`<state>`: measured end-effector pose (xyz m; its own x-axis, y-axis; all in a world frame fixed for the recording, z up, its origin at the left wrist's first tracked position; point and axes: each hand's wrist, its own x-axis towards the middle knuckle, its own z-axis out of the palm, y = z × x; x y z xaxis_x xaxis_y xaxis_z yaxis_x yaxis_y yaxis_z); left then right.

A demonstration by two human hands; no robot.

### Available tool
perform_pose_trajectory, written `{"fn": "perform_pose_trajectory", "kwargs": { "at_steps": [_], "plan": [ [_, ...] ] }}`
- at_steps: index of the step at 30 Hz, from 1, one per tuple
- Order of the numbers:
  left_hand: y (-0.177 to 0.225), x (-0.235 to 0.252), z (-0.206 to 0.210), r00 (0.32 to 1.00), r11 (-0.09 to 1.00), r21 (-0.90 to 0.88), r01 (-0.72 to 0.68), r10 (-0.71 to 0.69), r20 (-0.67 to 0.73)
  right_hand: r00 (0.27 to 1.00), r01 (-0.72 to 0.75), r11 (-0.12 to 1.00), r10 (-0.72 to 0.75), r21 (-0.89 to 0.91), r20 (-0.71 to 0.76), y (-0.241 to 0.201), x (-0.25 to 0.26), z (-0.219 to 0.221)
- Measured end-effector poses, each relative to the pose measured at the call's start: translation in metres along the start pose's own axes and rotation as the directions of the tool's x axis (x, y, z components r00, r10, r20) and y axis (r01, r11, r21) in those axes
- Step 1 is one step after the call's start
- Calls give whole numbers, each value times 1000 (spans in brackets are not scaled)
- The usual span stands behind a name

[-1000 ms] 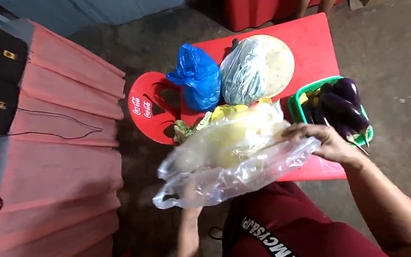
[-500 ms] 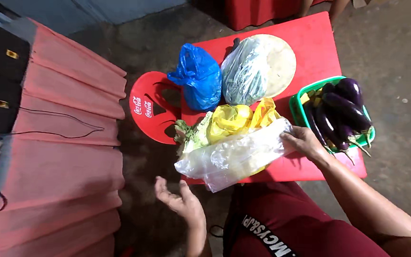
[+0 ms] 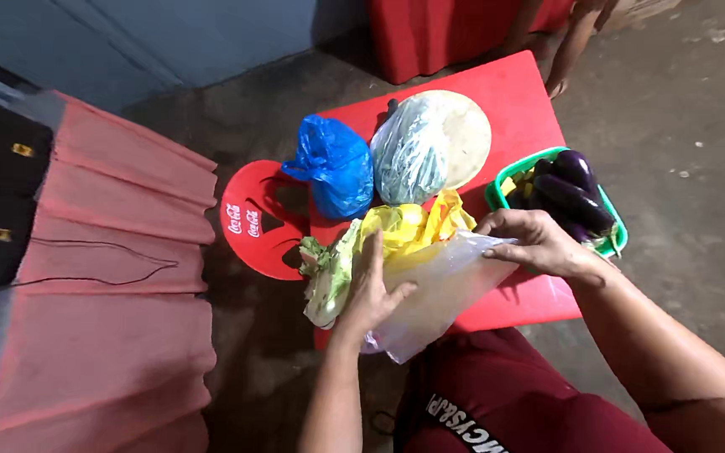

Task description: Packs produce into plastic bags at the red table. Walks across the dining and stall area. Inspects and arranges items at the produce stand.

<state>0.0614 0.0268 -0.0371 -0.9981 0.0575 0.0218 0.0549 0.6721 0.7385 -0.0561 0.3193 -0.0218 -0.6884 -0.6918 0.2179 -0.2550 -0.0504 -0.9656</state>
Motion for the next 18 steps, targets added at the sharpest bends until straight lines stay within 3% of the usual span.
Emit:
{"fn": "perform_pose_trajectory", "kwargs": {
  "at_steps": [3,7,9,12,15,16,18],
  "plan": [
    [15,24,-13,983,964,-246,99,-57,175,992,43,988,-24,146,-124,-16,15,-5],
    [33,26,-6,996,788,-611,75,-94,0,968,71,858,65,509,-243,-2,17,-3],
    [30,29,2,988,746,-666,33,-125,-92,954,-34,830,193,556,-230,15,11,15],
    [32,37,19,974,735,-678,25,-172,-150,948,-214,774,312,596,-64,22,4,42],
    [41,38,26,963,753,-658,21,-191,-188,903,-296,734,424,611,-72,12,10,45],
    [44,38,23,969,753,-657,36,-186,-161,887,-304,760,445,574,-119,7,15,43],
    [49,37,12,985,741,-656,145,-169,27,890,-276,863,396,423,-226,2,20,37]
  ]
}}
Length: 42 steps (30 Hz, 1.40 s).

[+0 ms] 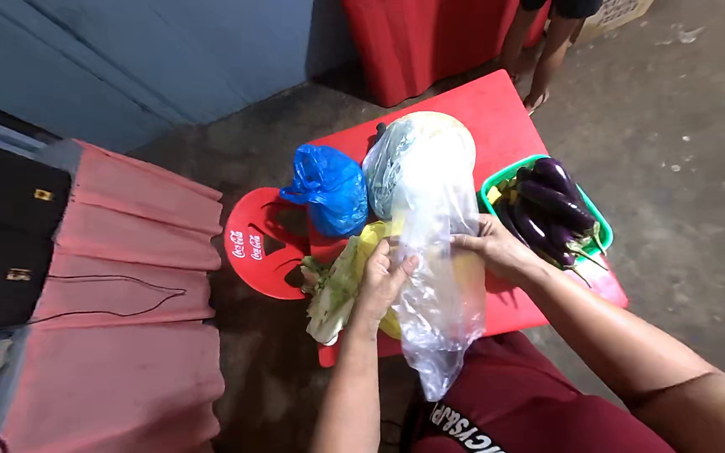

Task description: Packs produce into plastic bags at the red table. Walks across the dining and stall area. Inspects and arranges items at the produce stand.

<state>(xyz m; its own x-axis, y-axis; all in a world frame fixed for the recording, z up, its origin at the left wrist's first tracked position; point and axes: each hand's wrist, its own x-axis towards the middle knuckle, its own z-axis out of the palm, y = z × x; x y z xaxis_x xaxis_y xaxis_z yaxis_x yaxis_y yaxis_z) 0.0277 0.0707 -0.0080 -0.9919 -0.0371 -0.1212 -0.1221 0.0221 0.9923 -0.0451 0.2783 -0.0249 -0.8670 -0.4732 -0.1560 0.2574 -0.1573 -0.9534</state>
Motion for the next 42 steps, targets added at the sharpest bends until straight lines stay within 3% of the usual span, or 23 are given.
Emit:
{"fn": "perform_pose_trajectory", "kwargs": {
  "at_steps": [1,3,6,9,11,14,16,17,18,19,21,22,24,26,28,30,33,35,36,38,40,41,42],
  "plan": [
    [4,-1,-2,995,998,1,56,-56,79,998,67,995,-67,-69,-2,-3,0,-3],
    [2,0,-1,992,996,-44,82,-77,101,982,190,974,-188,-123,30,-8,0,-9],
    [-3,1,7,998,984,-171,55,-59,-13,920,390,904,-375,-173,114,-10,0,-18],
    [-5,-1,11,995,952,-304,45,-69,-67,800,600,751,-552,-275,237,-11,-1,-25],
    [1,-9,9,998,959,-277,52,-58,-11,726,686,644,-578,-338,372,-14,-3,-29],
    [5,-8,9,985,885,-435,168,-140,97,664,746,401,-511,-532,547,-12,-2,-34],
    [-2,-5,5,969,905,-368,215,-150,196,625,758,201,-494,-620,604,-9,-5,-35],
    [-1,-4,9,967,935,-275,226,-181,178,634,747,149,-452,-648,627,-8,-9,-37],
    [0,-3,13,968,953,-205,224,-194,156,675,725,158,-359,-671,645,-11,-15,-40],
    [2,-1,16,970,963,-164,212,-187,155,728,685,239,-222,-688,649,-19,-22,-44],
    [5,2,18,974,978,-114,175,-155,164,779,545,507,-12,-668,627,-41,-35,-57],
    [7,3,17,976,983,-98,153,-135,169,791,482,628,-13,-611,611,-48,-38,-65],
    [13,5,23,983,992,-82,99,-85,161,843,424,767,-140,-482,519,-53,-38,-75],
    [19,6,32,987,997,-80,11,2,158,891,371,816,-177,-443,419,-48,-31,-77],
    [24,9,40,976,990,-89,-106,121,180,926,289,829,-116,-478,359,-42,-29,-72],
    [21,14,36,946,982,-67,-179,190,262,952,248,823,-108,-511,288,-37,-30,-66],
    [11,14,31,928,983,146,-112,51,369,959,267,834,-183,-482,216,-38,-36,-75],
    [6,12,42,980,949,309,-56,-6,198,958,287,792,-254,-539,136,-42,-37,-85],
    [4,12,45,997,917,393,-72,52,60,947,298,745,-311,-597,84,-42,-37,-88],
    [0,12,39,954,869,463,-175,266,-138,865,331,580,-502,-745,-6,-42,-41,-88],
    [2,8,40,864,869,355,-346,442,-240,706,386,375,-709,-843,8,-46,-45,-81],
    [7,4,45,890,912,186,-367,402,-214,636,418,284,-769,-863,55,-47,-48,-76],
    [12,-2,48,960,960,-61,-272,266,-86,583,456,199,-803,-868,121,-45,-51,-71]
  ]
}}
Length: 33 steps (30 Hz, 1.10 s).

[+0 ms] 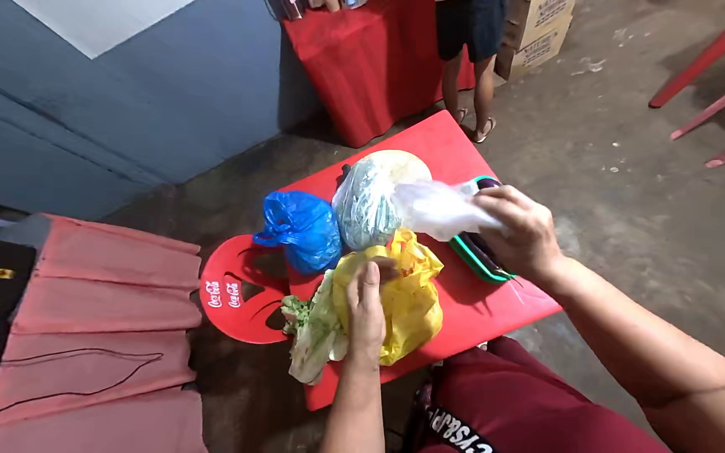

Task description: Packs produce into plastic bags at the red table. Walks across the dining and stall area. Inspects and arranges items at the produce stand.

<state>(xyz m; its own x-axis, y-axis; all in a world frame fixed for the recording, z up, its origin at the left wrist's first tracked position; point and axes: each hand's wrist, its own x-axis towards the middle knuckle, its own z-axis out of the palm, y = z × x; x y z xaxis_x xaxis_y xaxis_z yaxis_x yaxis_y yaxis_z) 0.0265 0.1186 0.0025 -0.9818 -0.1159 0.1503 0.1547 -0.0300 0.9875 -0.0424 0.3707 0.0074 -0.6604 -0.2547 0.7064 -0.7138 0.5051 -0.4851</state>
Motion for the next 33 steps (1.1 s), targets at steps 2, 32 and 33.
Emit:
{"fn": "perform_pose_trajectory", "kwargs": {
  "at_steps": [2,32,33],
  "plan": [
    [2,-2,-2,920,819,-438,370,-257,297,985,172,985,-171,-21,38,-12,-12,8],
    [-11,-32,10,985,990,101,100,-84,-154,900,-436,877,429,200,80,-27,-60,40],
    [-13,-39,25,968,977,-79,197,-207,-139,941,-335,930,338,151,4,-29,-63,45]
  ]
}}
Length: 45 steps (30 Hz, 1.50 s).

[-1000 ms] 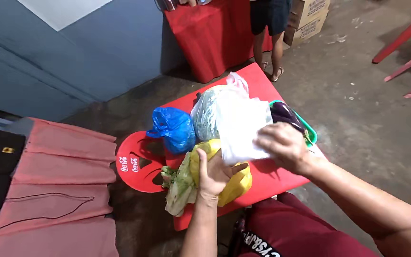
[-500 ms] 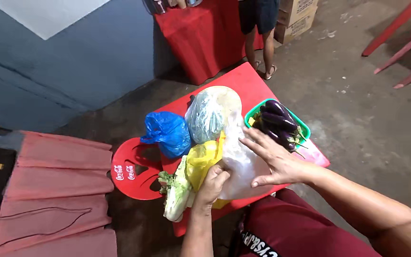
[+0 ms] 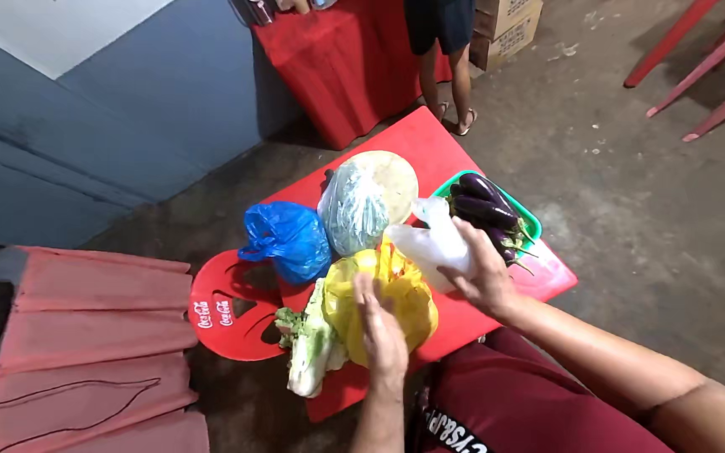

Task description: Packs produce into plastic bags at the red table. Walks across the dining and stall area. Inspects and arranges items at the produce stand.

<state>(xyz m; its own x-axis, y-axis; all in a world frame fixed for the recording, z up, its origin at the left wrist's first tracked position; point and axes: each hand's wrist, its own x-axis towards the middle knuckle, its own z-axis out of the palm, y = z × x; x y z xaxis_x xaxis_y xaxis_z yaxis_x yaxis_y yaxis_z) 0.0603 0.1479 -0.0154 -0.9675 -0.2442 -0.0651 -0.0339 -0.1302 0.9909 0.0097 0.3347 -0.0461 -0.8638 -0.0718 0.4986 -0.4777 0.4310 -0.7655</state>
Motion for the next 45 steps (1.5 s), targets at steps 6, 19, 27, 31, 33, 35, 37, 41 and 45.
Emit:
{"fn": "perform_pose_trajectory", "kwargs": {
  "at_steps": [6,19,27,31,33,35,37,41,45],
  "plan": [
    [3,6,15,957,575,-768,283,-225,185,876,458,885,-432,-90,214,-11,-37,35],
    [-22,-9,-6,921,774,-524,356,-386,56,751,529,848,-456,-22,477,2,-27,22],
    [-16,-14,-16,968,826,-531,190,-249,-40,799,-557,695,300,454,521,-1,-7,9],
    [-21,-13,-4,958,857,-463,228,-281,-49,800,-593,571,338,567,496,-7,-18,16],
    [-22,-11,-1,946,867,-430,250,-313,-80,982,-86,948,28,308,186,5,-29,17],
    [-20,-11,1,907,844,-434,315,-402,-122,926,348,937,-347,13,147,8,-30,13],
    [-17,-11,5,862,787,-494,370,-489,-134,797,551,830,-493,-84,348,-2,-32,12],
    [-13,-14,2,916,733,-564,380,-382,120,756,546,838,-499,11,424,14,-29,27],
    [-10,-15,-10,952,843,-454,290,-205,227,970,101,935,-169,340,177,8,-25,25]
  ]
}}
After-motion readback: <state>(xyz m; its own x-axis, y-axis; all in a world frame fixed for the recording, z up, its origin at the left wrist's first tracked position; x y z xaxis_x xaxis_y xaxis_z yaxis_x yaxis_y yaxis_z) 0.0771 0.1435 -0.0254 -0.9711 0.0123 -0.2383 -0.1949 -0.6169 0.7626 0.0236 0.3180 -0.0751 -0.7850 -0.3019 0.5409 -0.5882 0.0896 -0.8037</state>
